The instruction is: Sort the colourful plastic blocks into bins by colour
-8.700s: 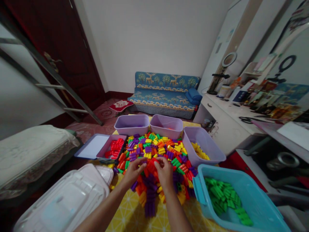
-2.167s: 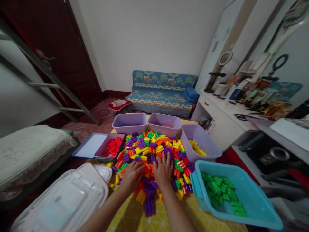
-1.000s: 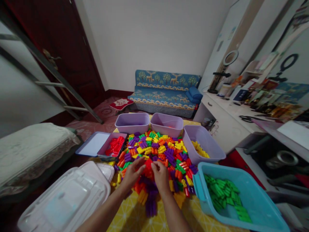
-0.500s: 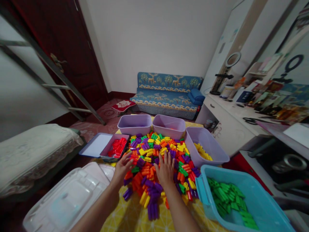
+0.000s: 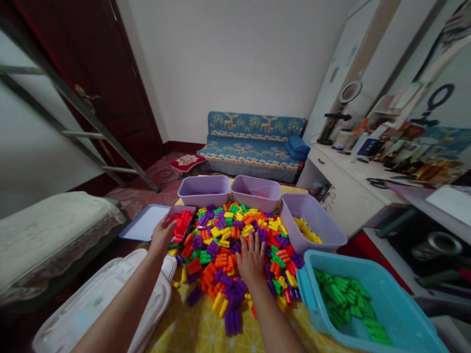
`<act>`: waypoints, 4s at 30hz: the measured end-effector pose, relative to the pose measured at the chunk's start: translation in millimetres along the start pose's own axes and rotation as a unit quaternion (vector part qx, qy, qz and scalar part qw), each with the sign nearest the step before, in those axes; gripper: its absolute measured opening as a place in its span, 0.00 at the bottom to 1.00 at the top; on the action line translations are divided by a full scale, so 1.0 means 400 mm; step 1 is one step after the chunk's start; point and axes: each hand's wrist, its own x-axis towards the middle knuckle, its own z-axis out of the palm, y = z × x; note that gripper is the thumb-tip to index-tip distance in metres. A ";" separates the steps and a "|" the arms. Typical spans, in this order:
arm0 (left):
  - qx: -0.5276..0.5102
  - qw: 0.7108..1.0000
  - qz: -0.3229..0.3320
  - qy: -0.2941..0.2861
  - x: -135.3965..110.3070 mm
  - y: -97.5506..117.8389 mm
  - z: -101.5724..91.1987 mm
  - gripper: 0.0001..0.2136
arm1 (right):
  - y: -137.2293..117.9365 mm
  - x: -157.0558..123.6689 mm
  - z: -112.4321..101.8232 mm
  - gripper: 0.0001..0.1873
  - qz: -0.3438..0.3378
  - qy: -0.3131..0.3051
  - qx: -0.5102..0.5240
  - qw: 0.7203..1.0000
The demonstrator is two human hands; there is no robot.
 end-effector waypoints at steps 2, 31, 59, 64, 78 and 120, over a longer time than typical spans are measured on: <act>0.094 0.992 0.075 -0.024 -0.027 -0.001 0.024 0.17 | 0.000 -0.001 0.000 0.31 0.001 -0.003 -0.002 1.000; 0.102 0.941 -0.034 -0.320 -0.279 -0.044 0.213 0.16 | 0.007 -0.011 0.001 0.33 -0.013 0.003 0.006 1.000; 0.511 0.779 0.231 -0.280 -0.317 -0.040 0.169 0.34 | -0.001 -0.016 -0.061 0.11 -0.099 0.018 0.240 0.966; 0.534 0.752 0.254 -0.291 -0.314 -0.035 0.205 0.35 | 0.006 -0.013 -0.049 0.09 -0.090 0.008 0.269 0.959; 0.529 0.755 0.256 -0.291 -0.329 -0.057 0.202 0.30 | 0.043 0.004 -0.096 0.17 -0.124 -0.105 0.245 0.956; 0.547 0.749 0.241 -0.284 -0.333 -0.070 0.206 0.43 | -0.034 0.124 -0.046 0.30 0.006 -0.022 0.234 0.972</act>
